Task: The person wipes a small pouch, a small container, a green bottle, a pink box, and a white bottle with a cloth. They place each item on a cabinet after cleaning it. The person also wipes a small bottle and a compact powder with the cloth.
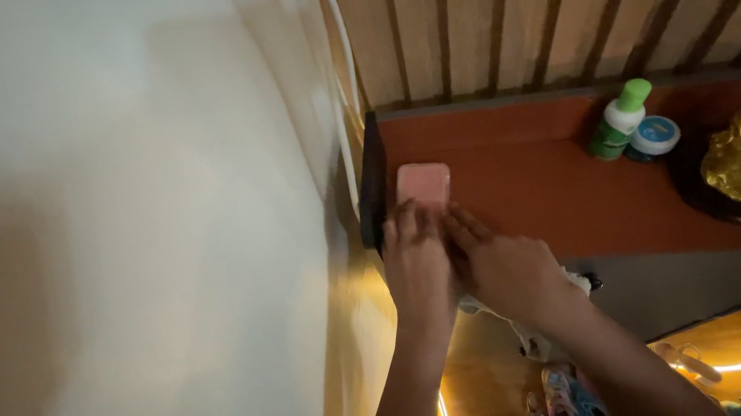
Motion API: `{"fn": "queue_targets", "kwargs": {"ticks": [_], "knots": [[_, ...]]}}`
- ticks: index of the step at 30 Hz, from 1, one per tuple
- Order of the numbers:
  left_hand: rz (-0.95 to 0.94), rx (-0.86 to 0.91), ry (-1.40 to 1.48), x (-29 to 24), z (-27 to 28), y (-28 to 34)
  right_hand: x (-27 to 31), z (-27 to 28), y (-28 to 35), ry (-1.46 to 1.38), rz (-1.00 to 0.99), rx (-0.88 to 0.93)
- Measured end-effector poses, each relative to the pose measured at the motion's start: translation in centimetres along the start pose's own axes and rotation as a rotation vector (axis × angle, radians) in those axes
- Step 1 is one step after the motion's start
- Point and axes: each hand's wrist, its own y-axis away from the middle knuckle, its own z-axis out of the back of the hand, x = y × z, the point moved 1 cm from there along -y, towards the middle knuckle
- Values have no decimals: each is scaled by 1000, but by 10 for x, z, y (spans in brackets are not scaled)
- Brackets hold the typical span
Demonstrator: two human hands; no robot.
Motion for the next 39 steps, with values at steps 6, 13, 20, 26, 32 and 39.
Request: {"fn": "queue_targets", "kwargs": {"ticks": [6,13,20,26,32,39], "knots": [[-49,-19,-29,0,5,-13,15,15,-21,131,-53,269],[-40,-66,-69,5,-10,-17,-2,-6,-28,115,-23,210],[-41,4,-123,6,-15,-19,0,-7,-20,101,12,79],[-94,-12,-61,0,1,-15,-5,-20,-10,108,-37,92],[-153,-70,24,-3,3,-9,-3,-1,10,19,-105,33],[-190,-41,330,-58,22,14,-37,20,69,-285,-161,-238]]}}
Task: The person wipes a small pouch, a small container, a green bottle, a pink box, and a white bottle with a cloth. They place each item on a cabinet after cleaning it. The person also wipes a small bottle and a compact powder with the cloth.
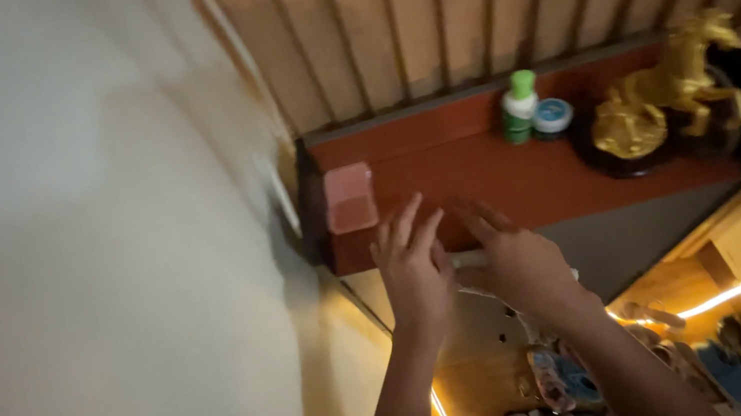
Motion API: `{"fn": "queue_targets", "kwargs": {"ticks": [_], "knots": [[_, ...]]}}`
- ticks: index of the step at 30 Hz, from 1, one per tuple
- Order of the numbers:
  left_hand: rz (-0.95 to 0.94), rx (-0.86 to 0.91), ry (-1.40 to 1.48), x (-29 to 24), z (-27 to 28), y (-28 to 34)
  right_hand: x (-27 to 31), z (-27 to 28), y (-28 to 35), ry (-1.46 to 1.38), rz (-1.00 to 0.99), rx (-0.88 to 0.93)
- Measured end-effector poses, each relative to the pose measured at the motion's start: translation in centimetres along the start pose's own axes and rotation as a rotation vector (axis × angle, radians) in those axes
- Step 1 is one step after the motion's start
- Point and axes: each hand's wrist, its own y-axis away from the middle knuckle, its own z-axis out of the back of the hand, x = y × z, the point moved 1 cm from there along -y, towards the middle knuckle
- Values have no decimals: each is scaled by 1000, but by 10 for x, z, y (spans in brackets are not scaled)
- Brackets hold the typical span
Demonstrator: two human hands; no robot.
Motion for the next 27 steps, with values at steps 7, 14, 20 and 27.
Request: {"fn": "queue_targets", "kwargs": {"ticks": [7,14,20,27], "knots": [[-115,8,228,-66,-48,10,-74,15,49,-179,18,-116],[-146,16,413,-168,-105,32,-146,62,126,-412,-212,-254],[-175,112,544,-283,-149,64,-227,106,218,-487,-395,-355],[-139,213,710,-416,-191,120,-315,155,340,-675,-555,-464]]}}
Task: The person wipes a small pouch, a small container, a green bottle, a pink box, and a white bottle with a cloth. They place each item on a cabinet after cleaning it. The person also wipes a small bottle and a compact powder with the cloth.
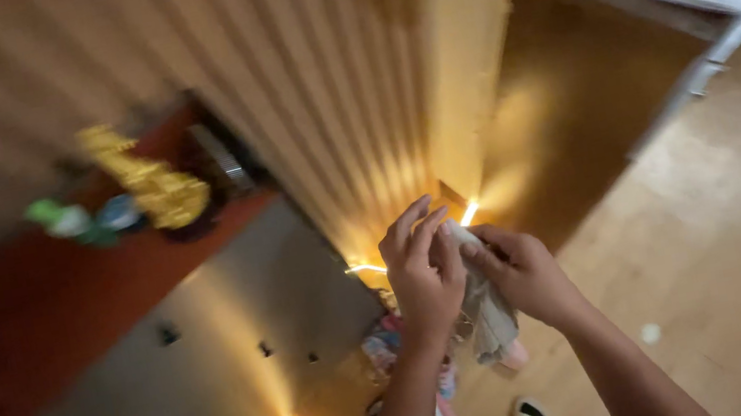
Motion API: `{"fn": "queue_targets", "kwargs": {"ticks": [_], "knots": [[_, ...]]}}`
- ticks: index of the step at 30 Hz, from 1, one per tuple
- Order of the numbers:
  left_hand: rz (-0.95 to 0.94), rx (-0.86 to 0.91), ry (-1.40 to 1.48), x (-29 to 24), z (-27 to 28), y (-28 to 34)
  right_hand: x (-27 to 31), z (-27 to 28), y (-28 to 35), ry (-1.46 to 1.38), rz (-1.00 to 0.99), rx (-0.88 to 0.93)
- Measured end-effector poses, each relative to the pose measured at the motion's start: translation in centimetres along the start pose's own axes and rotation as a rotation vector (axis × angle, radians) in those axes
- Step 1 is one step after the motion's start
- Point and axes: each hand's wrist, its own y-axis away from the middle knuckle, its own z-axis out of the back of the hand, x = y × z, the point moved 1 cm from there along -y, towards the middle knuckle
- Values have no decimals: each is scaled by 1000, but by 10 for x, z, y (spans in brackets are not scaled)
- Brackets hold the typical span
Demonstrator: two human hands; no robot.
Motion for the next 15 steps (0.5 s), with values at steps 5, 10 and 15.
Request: {"fn": "queue_targets", "kwargs": {"ticks": [5,10,15], "knots": [[59,86,169,-49,-87,16,-34,92,25,-206,-151,-98],[118,175,304,-97,-162,28,-87,170,50,-408,-211,-254],[105,239,409,-125,-199,25,-92,210,66,-777,-225,-354]]}}
